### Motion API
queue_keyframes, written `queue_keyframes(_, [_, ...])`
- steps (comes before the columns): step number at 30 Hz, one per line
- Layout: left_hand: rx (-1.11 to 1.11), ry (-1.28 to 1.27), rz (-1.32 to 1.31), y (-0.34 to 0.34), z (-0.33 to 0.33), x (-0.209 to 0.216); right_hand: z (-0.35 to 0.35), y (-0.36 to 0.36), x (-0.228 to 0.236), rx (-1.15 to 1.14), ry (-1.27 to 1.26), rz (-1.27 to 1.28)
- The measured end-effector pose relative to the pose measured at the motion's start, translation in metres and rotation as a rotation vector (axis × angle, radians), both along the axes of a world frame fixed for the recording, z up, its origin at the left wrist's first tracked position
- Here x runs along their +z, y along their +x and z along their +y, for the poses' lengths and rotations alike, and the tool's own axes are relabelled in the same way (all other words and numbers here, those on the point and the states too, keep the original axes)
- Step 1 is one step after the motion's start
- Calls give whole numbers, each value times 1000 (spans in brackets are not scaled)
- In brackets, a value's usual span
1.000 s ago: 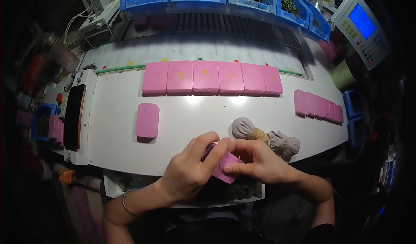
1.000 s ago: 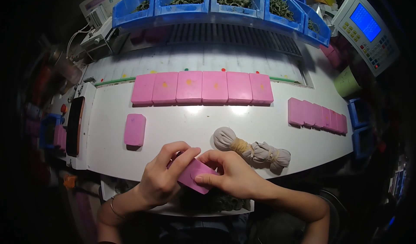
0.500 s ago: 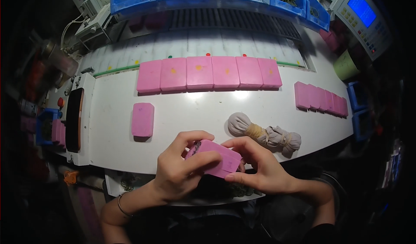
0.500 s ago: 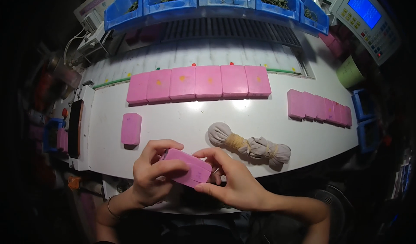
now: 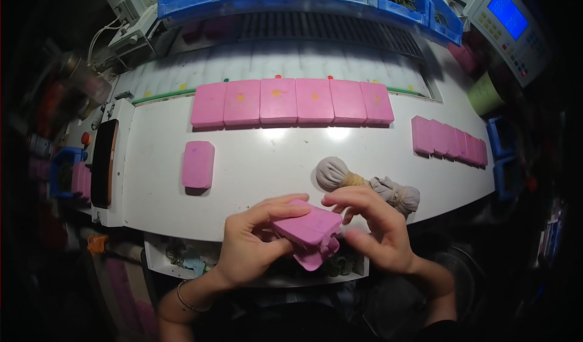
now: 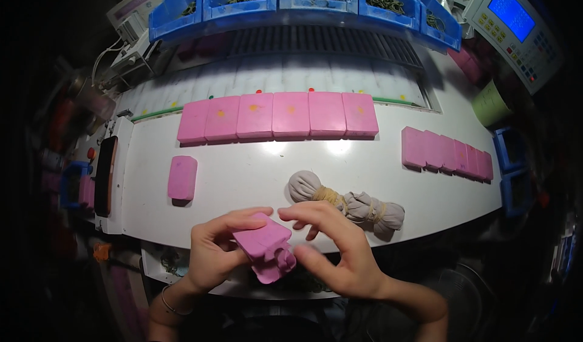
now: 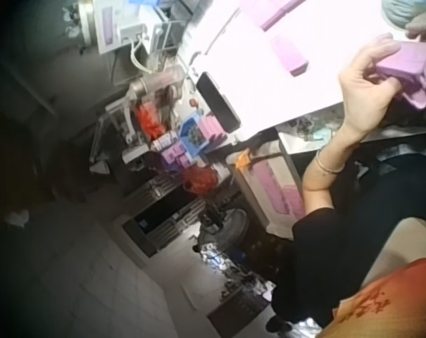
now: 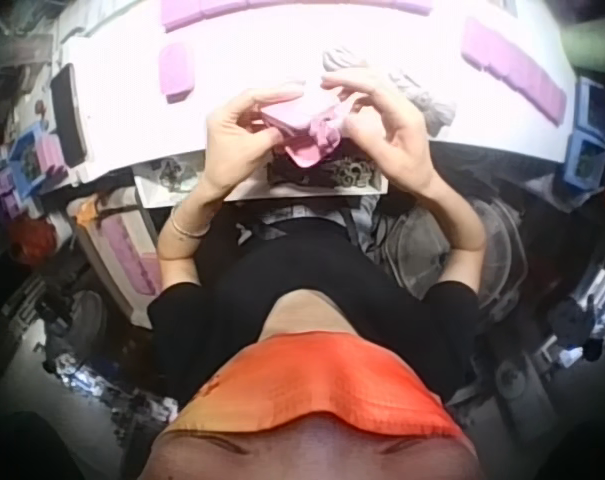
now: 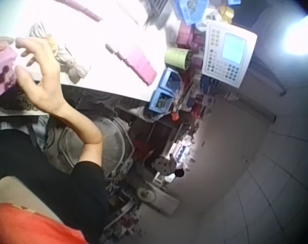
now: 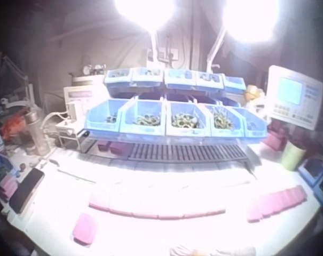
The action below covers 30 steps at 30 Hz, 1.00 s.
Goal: The person assembles small metal rings into pink rectangular plastic molds. They pick up a mold, insert a ring, and then use a cloth to wipe the interior of the mold. This process is repeated for multiple molds arranged on a white workbench.
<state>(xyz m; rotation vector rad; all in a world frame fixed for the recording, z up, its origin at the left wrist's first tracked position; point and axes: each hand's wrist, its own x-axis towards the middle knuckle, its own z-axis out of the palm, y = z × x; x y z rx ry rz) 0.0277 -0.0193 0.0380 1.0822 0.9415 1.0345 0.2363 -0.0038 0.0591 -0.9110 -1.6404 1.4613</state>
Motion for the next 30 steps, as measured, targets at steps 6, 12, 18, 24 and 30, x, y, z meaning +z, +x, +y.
queue_keyframes(6, [-249, -301, -144, 2, -4, 8, 8, -1, -3, 96, 134, -139])
queue_keyframes(12, [-197, -374, -23, 7, -2, 25, -7, -6, -12, -113, 118, -73])
queue_keyframes(18, [-64, -142, -8, 9, -17, 6, -12, -8, -19, -48, -38, 45])
queue_keyframes(24, [-69, -150, -47, 8, -20, -8, -15, -2, -22, 53, -126, -2])
queue_keyframes(30, [-157, -131, -189, 5, -14, -11, -23, -8, -25, -12, -258, 372])
